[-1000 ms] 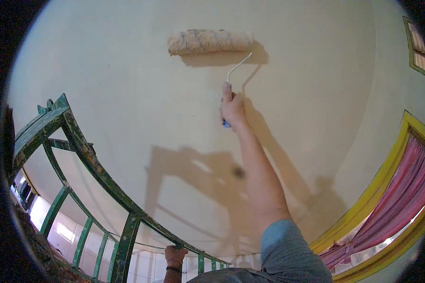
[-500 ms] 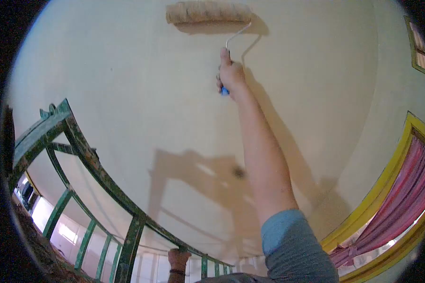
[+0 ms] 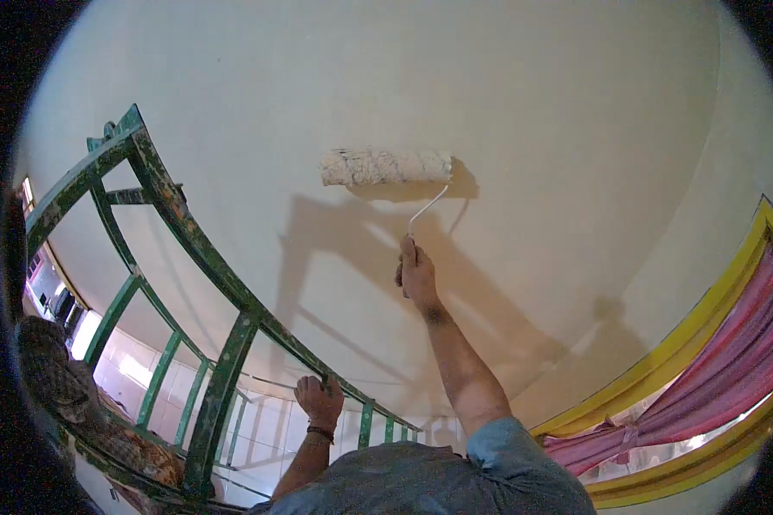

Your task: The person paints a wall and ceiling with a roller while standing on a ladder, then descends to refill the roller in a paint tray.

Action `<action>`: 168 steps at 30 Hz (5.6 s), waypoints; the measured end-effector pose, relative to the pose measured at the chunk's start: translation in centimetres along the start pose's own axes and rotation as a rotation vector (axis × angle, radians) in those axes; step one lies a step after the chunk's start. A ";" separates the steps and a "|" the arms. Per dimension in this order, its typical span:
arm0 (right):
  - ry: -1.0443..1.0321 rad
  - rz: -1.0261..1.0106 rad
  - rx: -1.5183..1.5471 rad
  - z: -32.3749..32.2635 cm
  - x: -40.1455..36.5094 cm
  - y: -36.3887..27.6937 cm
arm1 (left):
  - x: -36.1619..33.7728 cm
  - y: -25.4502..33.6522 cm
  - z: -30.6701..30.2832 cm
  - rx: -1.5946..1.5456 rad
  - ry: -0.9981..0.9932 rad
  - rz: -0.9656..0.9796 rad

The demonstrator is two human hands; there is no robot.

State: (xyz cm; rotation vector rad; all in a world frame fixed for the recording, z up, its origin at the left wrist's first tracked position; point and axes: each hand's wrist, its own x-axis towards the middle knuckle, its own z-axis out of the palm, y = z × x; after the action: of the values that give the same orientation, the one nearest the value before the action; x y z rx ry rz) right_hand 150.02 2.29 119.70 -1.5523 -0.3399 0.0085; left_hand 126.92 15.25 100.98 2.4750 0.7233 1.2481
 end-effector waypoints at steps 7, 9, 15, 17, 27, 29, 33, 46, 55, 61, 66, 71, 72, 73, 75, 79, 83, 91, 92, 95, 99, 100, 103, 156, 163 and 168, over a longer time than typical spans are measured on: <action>-0.018 -0.225 0.013 0.4 -1.4 -0.4 | 9.5 12.5 -0.1 -0.857 -0.165 0.165; -0.026 -0.265 0.032 1.1 -1.7 -0.9 | 13.8 16.2 -1.8 -1.122 -0.332 -0.028; -0.108 -0.158 0.119 2.8 0.1 -3.1 | 19.0 18.1 1.9 -1.337 -0.425 -0.286; -0.138 -0.125 0.132 3.2 0.7 -2.4 | 19.4 18.1 1.7 -1.315 -0.429 -0.334; -0.010 0.360 0.214 -7.5 -2.6 11.3 | 21.2 20.0 2.0 -0.734 -0.153 -0.111; 0.033 0.486 0.101 -9.0 -5.3 15.4 | 23.9 22.0 -0.2 -0.813 -0.169 -0.121; -0.006 0.814 -0.010 -11.5 -10.2 24.5 | 31.4 27.2 -3.9 -1.034 -0.101 -0.095; -0.018 1.013 -0.137 -16.6 -14.9 32.9 | 36.8 20.3 -5.1 -0.827 -0.175 0.025; -0.019 1.006 -0.139 -15.7 -14.8 31.2 | 24.5 15.1 0.2 -0.699 -0.326 -0.188; -0.087 0.908 -0.160 -16.2 -13.4 32.5 | 38.9 21.6 -8.2 -0.791 -0.260 -0.020; -0.069 0.904 -0.127 -15.5 -14.4 29.2 | 36.2 21.0 -4.7 -0.798 -0.175 -0.012; -0.071 1.010 -0.173 -18.1 -17.1 30.0 | 19.1 14.0 6.2 -0.754 -0.251 -0.166; -0.064 1.020 -0.169 -18.5 -17.3 30.5 | 15.1 12.1 9.1 -0.697 -0.321 -0.239; -0.065 1.022 -0.171 -18.5 -17.2 30.4 | 11.8 11.3 10.5 -0.658 -0.330 -0.264; -0.092 1.017 -0.247 -19.2 -17.2 29.8 | 10.5 11.6 8.9 -0.669 -0.423 -0.351; -0.086 0.962 -0.254 -17.9 -15.3 28.7 | 16.6 13.3 5.4 -0.685 -0.302 -0.228; -0.145 0.887 -0.234 -15.4 -13.7 27.0 | 28.7 16.9 0.3 -0.751 -0.173 -0.027; -0.191 0.918 -0.218 -15.9 -14.8 27.2 | 20.8 13.0 6.8 -0.729 -0.142 -0.094; -0.190 0.936 -0.253 -16.6 -15.5 27.2 | 16.3 11.1 9.1 -0.601 -0.307 -0.220; -0.164 0.989 -0.299 -18.4 -15.9 27.2 | 4.5 8.8 11.9 -0.560 -0.495 -0.422; -0.126 1.007 -0.307 -19.9 -16.6 28.1 | 2.7 7.9 11.6 -0.514 -0.528 -0.439; -0.126 0.982 -0.305 -19.9 -16.4 28.2 | 4.3 8.1 11.3 -0.550 -0.488 -0.442; -0.100 0.965 -0.257 -19.5 -16.0 28.5 | 13.0 10.1 8.4 -0.526 -0.328 -0.276; 0.091 1.015 -0.274 -25.4 -21.4 34.6 | 10.4 18.7 9.0 -0.767 -0.460 -0.212; 0.075 0.921 -0.250 -22.1 -18.5 33.5 | 29.9 25.9 0.4 -0.933 -0.223 -0.028; 0.105 0.929 -0.225 -21.2 -18.4 33.3 | 29.8 25.7 2.3 -0.901 -0.203 -0.030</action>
State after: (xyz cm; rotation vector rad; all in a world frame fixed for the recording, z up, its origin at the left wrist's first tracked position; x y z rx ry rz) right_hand 143.99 -21.45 83.69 -1.8031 0.4994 0.6262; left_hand 151.68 10.00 131.21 1.7810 0.0839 0.9785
